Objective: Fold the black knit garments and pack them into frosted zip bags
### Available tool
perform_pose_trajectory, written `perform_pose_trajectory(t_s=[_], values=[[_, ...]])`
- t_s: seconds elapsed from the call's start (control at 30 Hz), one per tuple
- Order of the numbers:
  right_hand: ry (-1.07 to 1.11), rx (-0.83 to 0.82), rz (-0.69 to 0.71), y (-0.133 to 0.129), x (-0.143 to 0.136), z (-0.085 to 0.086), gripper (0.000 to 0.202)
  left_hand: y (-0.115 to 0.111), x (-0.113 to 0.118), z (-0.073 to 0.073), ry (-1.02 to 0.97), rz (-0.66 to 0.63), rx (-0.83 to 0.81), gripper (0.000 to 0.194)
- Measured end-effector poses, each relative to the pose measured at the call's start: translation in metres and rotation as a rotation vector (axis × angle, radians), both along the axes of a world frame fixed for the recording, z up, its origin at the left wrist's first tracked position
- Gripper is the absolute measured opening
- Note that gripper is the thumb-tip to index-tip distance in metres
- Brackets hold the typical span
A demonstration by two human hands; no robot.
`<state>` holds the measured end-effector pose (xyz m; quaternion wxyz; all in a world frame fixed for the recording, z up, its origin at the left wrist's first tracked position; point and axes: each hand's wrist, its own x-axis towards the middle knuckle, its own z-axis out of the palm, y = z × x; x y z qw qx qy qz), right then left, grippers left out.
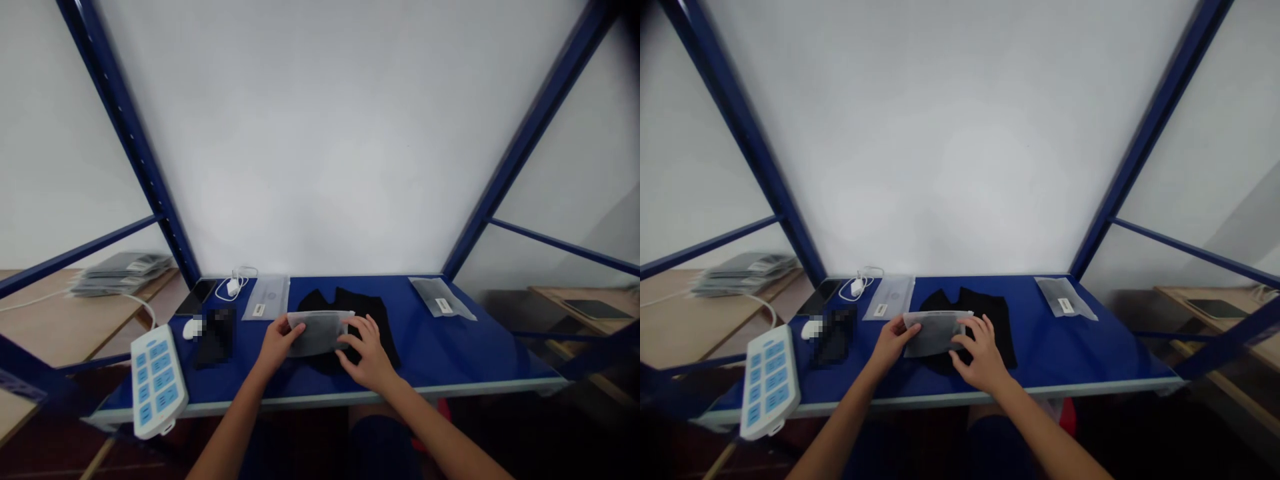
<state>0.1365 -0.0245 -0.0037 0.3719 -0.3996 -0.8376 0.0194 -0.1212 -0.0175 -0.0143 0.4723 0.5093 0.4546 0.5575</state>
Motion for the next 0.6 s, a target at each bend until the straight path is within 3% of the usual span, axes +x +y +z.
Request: perform_pose_trajectory(t_s=[0.13,0.2,0.3,0.43,0.53,0.6], values=[[0.419,-0.136,-0.187,0.023,0.014,-0.005,0.033,-0.008,-0.006,0.005,0.107,-0.046,0.029,0.041],[0.562,-0.365,-0.148,0.037,0.024,-0.014,0.042,-0.012,-0.007,0.015,0.185,-0.056,0.044,0.040],[0.632,-0.619,-0.030,0.049,0.033,-0.028,0.039,-0.013,-0.011,0.028,0.290,-0.085,0.062,0.032],[0.740,-0.628,-0.003,0.045,0.028,-0.032,0.032,-0.014,-0.020,0.043,0.424,-0.144,0.070,0.024],[0.848,-0.534,0.030,0.032,0.017,-0.021,0.033,-0.022,-0.011,0.062,0.626,0.035,0.157,0.028],[0.844,-0.446,0.028,0.021,0.008,-0.012,0.031,-0.031,0.010,0.076,0.781,0.205,0.284,0.032]])
